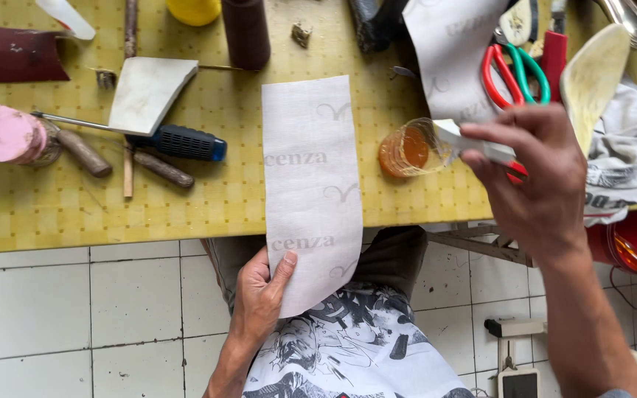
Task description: The person applies a yellowish adhesive to the bottom of a shoe sole using a small brush. They then apply the same adhesive to a rectangular piece of white paper or fabric, spreading it evenly across the surface.
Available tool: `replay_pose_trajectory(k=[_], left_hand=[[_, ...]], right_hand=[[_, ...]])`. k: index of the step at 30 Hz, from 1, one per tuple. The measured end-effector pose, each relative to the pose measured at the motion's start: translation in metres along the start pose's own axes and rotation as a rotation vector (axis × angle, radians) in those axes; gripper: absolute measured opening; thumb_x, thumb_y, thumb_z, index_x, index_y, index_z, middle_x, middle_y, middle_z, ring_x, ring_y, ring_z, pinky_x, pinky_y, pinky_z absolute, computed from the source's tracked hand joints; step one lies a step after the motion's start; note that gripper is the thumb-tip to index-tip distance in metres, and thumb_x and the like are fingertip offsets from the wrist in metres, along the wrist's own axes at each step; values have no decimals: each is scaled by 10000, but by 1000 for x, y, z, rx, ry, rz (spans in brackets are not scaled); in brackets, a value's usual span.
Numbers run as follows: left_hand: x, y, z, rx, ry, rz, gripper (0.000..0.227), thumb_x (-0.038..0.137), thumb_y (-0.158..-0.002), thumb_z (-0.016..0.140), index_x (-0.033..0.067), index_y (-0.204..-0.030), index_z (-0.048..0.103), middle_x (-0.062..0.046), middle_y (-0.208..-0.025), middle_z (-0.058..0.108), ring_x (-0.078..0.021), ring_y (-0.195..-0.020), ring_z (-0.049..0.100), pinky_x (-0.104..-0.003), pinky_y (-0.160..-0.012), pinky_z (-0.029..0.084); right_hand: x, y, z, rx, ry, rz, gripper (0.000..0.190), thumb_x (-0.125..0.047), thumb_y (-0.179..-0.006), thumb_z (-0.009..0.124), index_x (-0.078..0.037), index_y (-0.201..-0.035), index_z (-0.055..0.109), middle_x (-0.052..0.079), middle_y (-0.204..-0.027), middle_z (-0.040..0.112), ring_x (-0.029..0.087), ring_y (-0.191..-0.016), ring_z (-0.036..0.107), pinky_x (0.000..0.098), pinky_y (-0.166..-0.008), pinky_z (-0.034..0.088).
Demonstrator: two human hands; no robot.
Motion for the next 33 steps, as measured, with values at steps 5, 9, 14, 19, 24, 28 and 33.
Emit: replay_pose_trajectory(k=[5,9,14,19,24,28,33], left_hand=[[23,8,10,-45,251,-142,429,249,-850,574,-6,-1187,644,-177,-1069,750,-314,-796,748,-405,-581,651],[17,-1,12,-17,296,-99,469,296,-826,597,-16,-1165,684,-148,-1127,750,-233,-1039,700,-344,-888,574],[8,-14,8,38,347,-225,341,297,-810,688,-28,-910,710,-98,-908,723,-189,-868,664,-320,-775,545],[-3,-24,2,53,294,-212,403,335,-810,746,139,-688,416,35,-781,440,-99,-759,419,-258,-687,371],[-8,-31,0,116,221,-218,704,380,-760,793,222,-647,116,72,-645,142,-102,-612,152,-269,-596,190],[-3,-30,2,101,292,-224,428,356,-797,772,169,-643,420,69,-747,421,-70,-736,398,-247,-700,377],[-10,-33,-2,91,272,-190,633,400,-822,751,237,-496,234,100,-488,225,-65,-488,201,-253,-498,199]], right_hand=[[17,-17,9,-121,-3,30,255,-93,-912,792,44,-1109,701,164,-1021,723,204,-776,633,317,-721,547],[18,-21,22,-200,33,16,232,-165,-874,821,-31,-1038,725,105,-920,720,168,-726,597,350,-815,461],[30,-24,37,-269,181,22,271,-257,-861,825,-93,-1063,752,87,-932,744,220,-805,630,344,-650,475],[27,-31,39,-351,113,152,198,-255,-882,788,-125,-1028,758,46,-856,713,144,-697,596,283,-576,461],[11,-44,13,-306,-305,565,194,-104,-936,701,-10,-1106,694,26,-638,555,68,-472,446,172,-371,402],[12,-40,3,-248,-275,611,177,-114,-946,718,-22,-1096,700,-18,-649,451,52,-574,354,166,-473,305],[0,-32,-9,-347,-22,416,238,-150,-944,706,-39,-1155,700,75,-795,612,115,-589,457,224,-444,356]])
Point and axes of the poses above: each hand's wrist, its own y-axis away from the middle knuckle, its own z-axis out of the palm, x = y × z, the point moved 2 cm from there along -y, towards the middle knuckle
